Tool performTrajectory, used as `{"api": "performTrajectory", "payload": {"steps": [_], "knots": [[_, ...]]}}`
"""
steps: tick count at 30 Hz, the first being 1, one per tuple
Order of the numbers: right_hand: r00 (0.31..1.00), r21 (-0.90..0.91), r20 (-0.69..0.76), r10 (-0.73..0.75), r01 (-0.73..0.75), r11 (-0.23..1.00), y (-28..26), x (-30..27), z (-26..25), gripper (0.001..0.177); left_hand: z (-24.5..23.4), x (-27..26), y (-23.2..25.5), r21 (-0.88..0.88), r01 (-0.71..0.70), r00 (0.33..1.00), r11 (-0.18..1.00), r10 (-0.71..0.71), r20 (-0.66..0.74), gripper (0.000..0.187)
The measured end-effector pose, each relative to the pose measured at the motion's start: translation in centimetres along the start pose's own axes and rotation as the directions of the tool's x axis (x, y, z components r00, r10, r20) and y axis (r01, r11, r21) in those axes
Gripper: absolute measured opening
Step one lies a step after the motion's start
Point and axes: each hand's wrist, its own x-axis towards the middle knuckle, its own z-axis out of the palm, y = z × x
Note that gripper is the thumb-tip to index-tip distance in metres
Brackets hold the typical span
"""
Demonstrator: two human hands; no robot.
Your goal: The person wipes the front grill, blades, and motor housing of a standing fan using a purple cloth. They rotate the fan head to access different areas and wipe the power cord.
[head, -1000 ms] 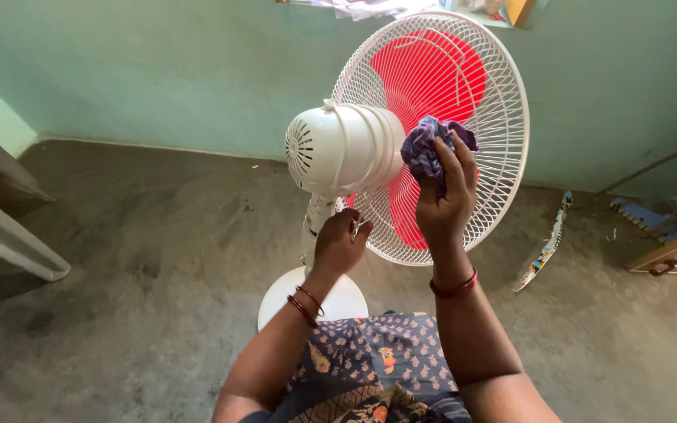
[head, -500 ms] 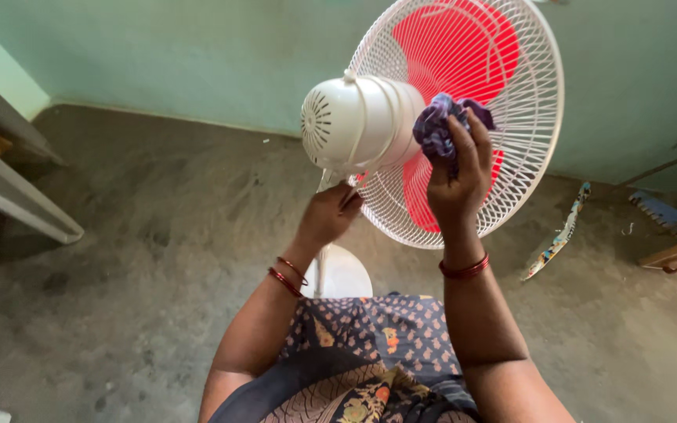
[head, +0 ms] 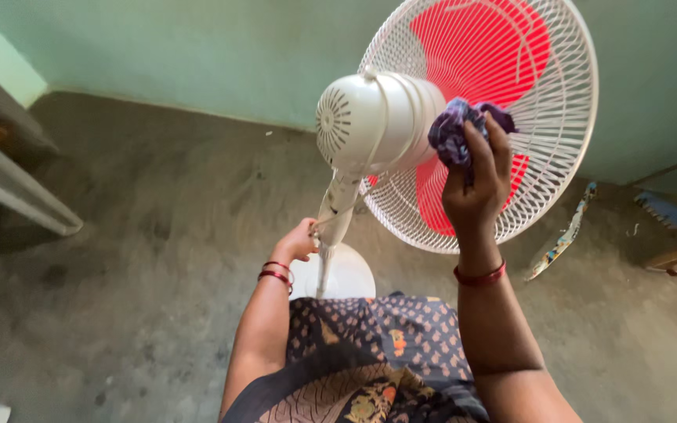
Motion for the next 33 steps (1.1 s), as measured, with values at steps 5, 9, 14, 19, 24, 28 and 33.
{"api": "performTrajectory", "payload": {"steps": [5,9,14,19,24,28,33], "knots": [[1.0,0.011,-0.017,0.021,-0.021,1.0,0.1,-0.2,0.1,0.036,-5.7,7.6,4.4,-0.287,-0.247,0.961,0.926,0.196,-0.195,0.046],[0.999,0.013,-0.024,0.03,-0.029,0.999,0.2,-0.3,0.2,0.039,-5.4,15.1,11.5,-0.746,-0.048,0.992,0.664,0.122,0.044,0.036],[0.999,-0.021,-0.024,0.045,-0.046,0.999,0.3,-0.3,0.6,0.041,-5.3,18.2,14.6,-0.923,0.087,0.958,0.376,0.223,0.181,0.039],[0.999,0.026,0.002,0.051,-0.051,0.998,0.9,-0.5,-0.1,0.042,-9.7,13.5,20.9,-0.742,-0.414,0.892,0.527,0.397,-0.215,0.032],[0.998,0.033,-0.017,0.057,-0.057,0.998,1.2,-0.6,-0.1,0.041,-17.1,1.2,32.3,-0.169,-0.652,0.747,0.739,0.587,-0.313,0.029],[0.998,0.022,-0.035,0.057,-0.057,0.998,1.1,-0.5,0.5,0.04,-18.2,-4.7,34.9,-0.099,-0.676,0.716,0.73,0.618,-0.325,0.023],[0.999,0.049,-0.014,0.053,-0.052,0.997,0.8,-0.4,0.9,0.039,-16.6,-1.5,35.6,-0.118,-0.625,0.715,0.772,0.505,-0.484,0.019]]}}
